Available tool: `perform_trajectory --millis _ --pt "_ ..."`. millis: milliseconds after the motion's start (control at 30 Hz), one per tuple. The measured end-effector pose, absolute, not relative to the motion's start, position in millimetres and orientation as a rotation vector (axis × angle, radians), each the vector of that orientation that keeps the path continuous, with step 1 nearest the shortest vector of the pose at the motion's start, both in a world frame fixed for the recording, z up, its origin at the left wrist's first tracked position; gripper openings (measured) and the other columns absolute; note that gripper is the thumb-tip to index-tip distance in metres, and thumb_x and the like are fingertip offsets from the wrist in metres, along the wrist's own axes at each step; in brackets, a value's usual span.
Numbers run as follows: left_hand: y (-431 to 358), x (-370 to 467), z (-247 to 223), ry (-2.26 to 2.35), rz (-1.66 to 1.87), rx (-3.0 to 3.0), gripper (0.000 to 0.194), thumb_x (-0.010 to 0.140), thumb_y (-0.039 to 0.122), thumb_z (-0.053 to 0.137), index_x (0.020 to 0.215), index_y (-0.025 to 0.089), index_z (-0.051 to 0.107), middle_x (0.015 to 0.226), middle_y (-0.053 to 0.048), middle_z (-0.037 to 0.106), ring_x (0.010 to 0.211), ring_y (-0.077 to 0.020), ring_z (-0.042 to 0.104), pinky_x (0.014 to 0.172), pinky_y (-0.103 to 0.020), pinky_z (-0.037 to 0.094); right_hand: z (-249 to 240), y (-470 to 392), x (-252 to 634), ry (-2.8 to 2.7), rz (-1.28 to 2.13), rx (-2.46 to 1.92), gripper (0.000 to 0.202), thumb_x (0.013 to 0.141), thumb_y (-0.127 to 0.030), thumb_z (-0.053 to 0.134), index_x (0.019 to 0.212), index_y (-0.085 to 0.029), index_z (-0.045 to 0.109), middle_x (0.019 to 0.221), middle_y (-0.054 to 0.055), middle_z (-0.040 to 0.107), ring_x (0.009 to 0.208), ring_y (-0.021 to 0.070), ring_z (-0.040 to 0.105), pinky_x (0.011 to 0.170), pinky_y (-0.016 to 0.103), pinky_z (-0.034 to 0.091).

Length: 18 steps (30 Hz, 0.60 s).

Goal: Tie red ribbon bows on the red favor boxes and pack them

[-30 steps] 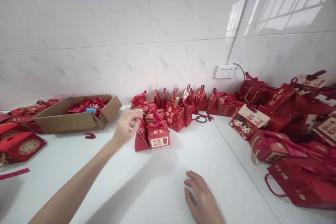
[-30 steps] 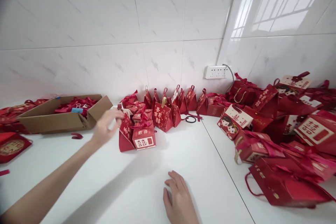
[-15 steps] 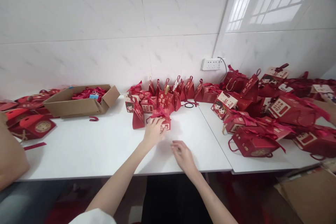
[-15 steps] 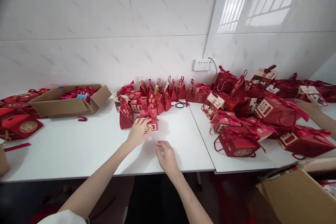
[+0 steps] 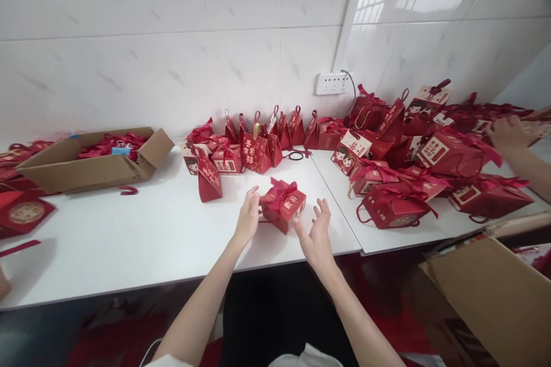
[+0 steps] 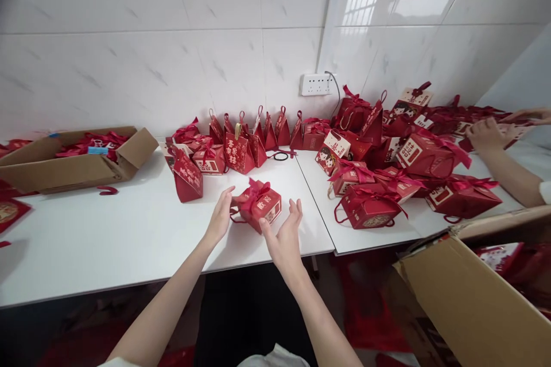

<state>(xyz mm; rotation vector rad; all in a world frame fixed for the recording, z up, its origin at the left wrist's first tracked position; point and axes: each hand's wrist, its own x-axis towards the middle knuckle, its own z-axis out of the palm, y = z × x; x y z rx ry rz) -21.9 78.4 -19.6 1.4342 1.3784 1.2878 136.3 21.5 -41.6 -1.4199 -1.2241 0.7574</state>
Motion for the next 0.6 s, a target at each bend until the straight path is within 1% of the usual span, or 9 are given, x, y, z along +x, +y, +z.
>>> perform_trajectory --millis 33,100,167,200,267,333,400,467,600 --pt "70.1 -22.0 -18.3 1.388 1.267 1.423 0.045 0.09 0.049 0.033 0.111 0.016 0.056 0.07 -0.005 0.068 0.067 -0.0178 0.065 0.059 -0.028 0.049 -40.7 15.5 138.5 -1.223 0.765 -1.431 0.084 0.078 -0.054 0.056 0.14 -0.017 0.014 0.151 0.022 0.005 0.137 0.0357 0.022 0.106 0.054 0.029" --pt "54.7 -26.3 -14.1 1.419 1.256 1.392 0.047 0.09 0.049 0.031 0.091 0.014 0.062 0.042 0.003 0.05 0.043 -0.0156 0.055 0.047 -0.026 0.043 -38.5 5.1 148.0 -1.173 0.808 -1.452 0.08 0.078 -0.053 0.055 0.139 -0.018 0.016 0.15 0.021 0.009 0.136 0.0348 0.027 0.105 0.053 0.032" --pt "44.4 -31.3 -9.8 1.448 1.289 1.365 0.044 0.09 0.046 0.033 0.073 0.016 0.06 0.036 0.006 0.036 0.035 -0.0132 0.045 0.043 -0.026 0.039 -35.9 -0.6 161.3 -1.08 0.829 -1.473 0.074 0.078 -0.053 0.055 0.135 -0.019 0.022 0.148 0.02 0.018 0.133 0.0333 0.034 0.103 0.051 0.035" --pt "41.8 -32.2 -8.2 1.457 1.313 1.362 0.039 0.089 0.043 0.035 0.071 0.017 0.059 0.038 0.006 0.036 0.037 -0.0128 0.046 0.045 -0.025 0.039 -34.5 -1.5 167.7 -1.04 0.826 -1.478 0.071 0.078 -0.053 0.055 0.132 -0.019 0.026 0.147 0.019 0.022 0.131 0.0325 0.037 0.102 0.05 0.037" --pt "40.9 -29.4 -6.9 1.456 1.338 1.385 0.029 0.086 0.039 0.042 0.076 0.018 0.059 0.05 0.003 0.047 0.051 -0.0136 0.053 0.054 -0.026 0.044 -32.0 0.3 177.1 -1.01 0.839 -1.468 0.062 0.078 -0.053 0.055 0.126 -0.02 0.033 0.143 0.018 0.032 0.125 0.0309 0.045 0.099 0.049 0.041" --pt "43.2 -20.8 -8.3 1.443 1.326 1.422 0.022 0.083 0.037 0.048 0.085 0.018 0.06 0.074 -0.002 0.06 0.073 -0.0159 0.059 0.068 -0.027 0.047 -30.0 5.2 180.0 -1.052 0.917 -1.427 0.054 0.08 -0.054 0.052 0.12 -0.02 0.04 0.137 0.017 0.042 0.116 0.0287 0.053 0.094 0.047 0.045" --pt "44.8 -10.4 -12.1 1.397 1.292 1.473 0.022 0.08 0.034 0.054 0.095 0.019 0.059 0.102 -0.006 0.061 0.095 -0.0188 0.058 0.081 -0.03 0.046 -28.3 11.2 177.2 -1.124 1.021 -1.352 0.048 0.082 -0.054 0.049 0.115 -0.02 0.044 0.13 0.015 0.05 0.112 0.0262 0.056 0.092 0.044 0.048" --pt "43.1 -3.0 -16.5 1.31 1.227 1.508 0.03 0.08 0.033 0.056 0.107 0.02 0.054 0.117 -0.008 0.055 0.107 -0.0203 0.054 0.086 -0.032 0.045 -26.7 16.5 172.1 -1.183 1.082 -1.272 0.044 0.082 -0.05 0.051 0.114 -0.02 0.045 0.127 0.013 0.053 0.114 0.0243 0.055 0.092 0.041 0.048" --pt "33.4 -4.6 -16.6 1.342 1.174 1.49 0.035 0.084 0.038 0.05 0.113 0.021 0.047 0.103 -0.007 0.055 0.094 -0.0184 0.055 0.079 -0.031 0.045 -22.2 22.6 166.3 -1.306 1.185 -1.165 0.042 0.085 -0.044 0.051 0.12 -0.021 0.044 0.125 0.01 0.056 0.114 0.0212 0.055 0.091 0.036 0.048"
